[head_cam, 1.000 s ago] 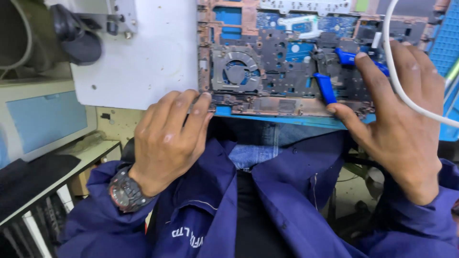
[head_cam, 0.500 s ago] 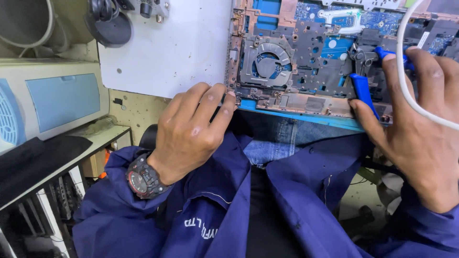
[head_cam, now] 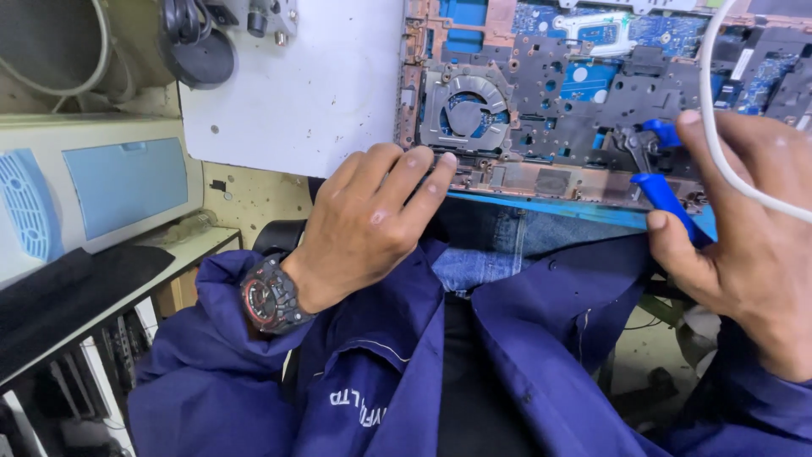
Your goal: The person works at a repair bench on a disassembled laptop, using blue-handled pliers to grip and trim small components and screws over the exposed chassis. They hold the laptop frame steady with one hand while cutting and manipulating small parts, occasionally repositioning the chassis on the mat.
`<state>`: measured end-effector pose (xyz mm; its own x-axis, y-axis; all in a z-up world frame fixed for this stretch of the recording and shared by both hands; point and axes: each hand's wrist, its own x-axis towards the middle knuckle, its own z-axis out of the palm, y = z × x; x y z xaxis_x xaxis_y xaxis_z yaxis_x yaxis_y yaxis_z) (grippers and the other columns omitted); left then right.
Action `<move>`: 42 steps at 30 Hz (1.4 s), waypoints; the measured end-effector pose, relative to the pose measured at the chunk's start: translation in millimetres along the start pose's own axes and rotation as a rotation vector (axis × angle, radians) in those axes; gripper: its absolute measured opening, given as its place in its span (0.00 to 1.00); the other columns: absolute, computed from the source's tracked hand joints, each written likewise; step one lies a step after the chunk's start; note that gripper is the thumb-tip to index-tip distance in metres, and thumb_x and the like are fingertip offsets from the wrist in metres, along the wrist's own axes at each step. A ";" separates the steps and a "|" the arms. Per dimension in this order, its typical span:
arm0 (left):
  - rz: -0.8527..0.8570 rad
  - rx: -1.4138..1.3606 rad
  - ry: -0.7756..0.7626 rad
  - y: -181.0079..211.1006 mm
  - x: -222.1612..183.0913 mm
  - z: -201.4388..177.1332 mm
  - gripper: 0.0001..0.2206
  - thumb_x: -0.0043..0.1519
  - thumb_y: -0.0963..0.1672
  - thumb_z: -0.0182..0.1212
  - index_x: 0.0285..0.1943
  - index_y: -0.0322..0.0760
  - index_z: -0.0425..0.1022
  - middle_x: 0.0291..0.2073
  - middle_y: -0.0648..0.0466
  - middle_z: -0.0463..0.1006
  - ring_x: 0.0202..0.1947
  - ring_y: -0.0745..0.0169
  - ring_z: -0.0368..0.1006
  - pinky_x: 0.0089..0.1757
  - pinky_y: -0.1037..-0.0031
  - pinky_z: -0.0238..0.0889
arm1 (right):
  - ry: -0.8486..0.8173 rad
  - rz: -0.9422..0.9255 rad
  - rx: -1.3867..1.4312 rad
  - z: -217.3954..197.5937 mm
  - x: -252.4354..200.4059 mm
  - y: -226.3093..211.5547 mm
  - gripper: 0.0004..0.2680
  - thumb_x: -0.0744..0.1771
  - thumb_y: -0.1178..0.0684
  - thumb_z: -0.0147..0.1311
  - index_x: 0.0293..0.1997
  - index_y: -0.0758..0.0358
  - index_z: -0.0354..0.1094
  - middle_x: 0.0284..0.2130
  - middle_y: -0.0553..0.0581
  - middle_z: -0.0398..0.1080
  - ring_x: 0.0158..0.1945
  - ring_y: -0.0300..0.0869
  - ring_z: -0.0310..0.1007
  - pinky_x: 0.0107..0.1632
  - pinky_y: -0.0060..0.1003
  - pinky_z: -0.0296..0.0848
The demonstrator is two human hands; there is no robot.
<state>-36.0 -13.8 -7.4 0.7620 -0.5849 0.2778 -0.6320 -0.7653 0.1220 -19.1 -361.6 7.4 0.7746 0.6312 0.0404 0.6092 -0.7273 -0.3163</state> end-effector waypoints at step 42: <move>-0.188 0.200 0.119 -15.5 -10.8 -3.6 0.10 0.73 0.42 0.58 0.62 0.48 0.71 0.50 0.54 0.78 0.43 0.67 0.71 0.38 0.79 0.64 | -0.284 -0.094 -0.687 -15.6 83.9 -120.0 0.22 0.73 0.32 0.49 0.65 0.60 0.69 0.54 0.65 0.66 0.53 0.55 0.66 0.48 0.47 0.68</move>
<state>-35.0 5.3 -8.9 0.8337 -0.4014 0.3793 -0.4319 -0.9019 -0.0051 -24.5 -225.5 63.4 0.6970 0.6764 -0.2380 0.7119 -0.6129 0.3430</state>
